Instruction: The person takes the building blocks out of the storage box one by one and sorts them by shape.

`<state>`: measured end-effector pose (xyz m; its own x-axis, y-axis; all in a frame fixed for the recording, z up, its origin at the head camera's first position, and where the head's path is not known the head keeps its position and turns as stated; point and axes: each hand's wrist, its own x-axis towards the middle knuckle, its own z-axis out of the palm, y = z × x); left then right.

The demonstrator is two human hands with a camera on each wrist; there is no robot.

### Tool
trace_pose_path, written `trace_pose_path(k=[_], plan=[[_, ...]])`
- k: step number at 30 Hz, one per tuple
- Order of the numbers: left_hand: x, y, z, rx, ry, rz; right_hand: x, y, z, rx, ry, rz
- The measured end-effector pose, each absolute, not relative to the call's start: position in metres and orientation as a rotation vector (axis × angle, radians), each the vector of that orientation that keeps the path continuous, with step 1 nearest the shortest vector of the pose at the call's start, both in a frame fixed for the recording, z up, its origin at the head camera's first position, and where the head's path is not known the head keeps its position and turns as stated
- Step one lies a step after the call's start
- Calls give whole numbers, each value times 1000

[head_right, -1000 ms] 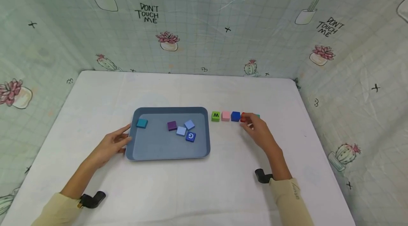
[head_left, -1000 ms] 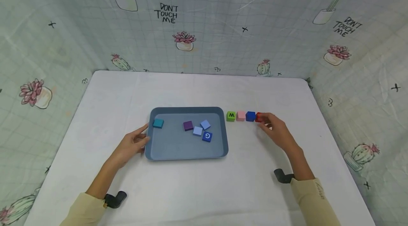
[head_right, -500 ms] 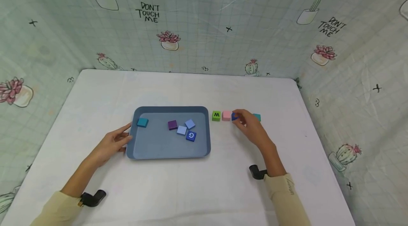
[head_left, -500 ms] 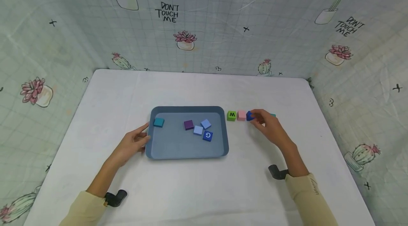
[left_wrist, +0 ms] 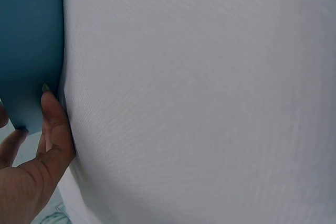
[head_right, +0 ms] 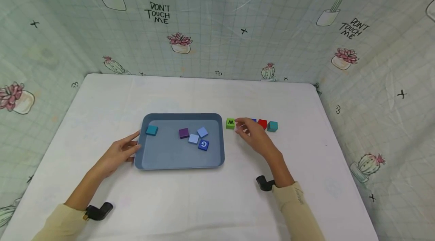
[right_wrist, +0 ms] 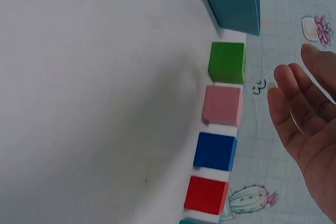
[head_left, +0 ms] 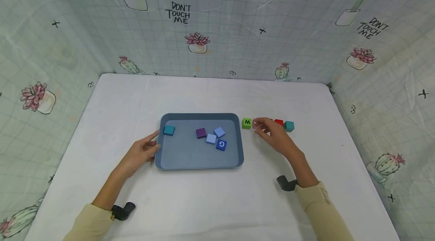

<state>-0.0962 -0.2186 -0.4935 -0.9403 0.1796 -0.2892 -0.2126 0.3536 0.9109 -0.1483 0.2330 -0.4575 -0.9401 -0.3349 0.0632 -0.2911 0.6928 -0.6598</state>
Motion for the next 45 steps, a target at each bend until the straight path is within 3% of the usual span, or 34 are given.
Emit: trace_pose_path(k=[45], plan=[[-95, -221, -497, -13, 2278, 1642, -147, 165, -462, -766, 2630, -1018]])
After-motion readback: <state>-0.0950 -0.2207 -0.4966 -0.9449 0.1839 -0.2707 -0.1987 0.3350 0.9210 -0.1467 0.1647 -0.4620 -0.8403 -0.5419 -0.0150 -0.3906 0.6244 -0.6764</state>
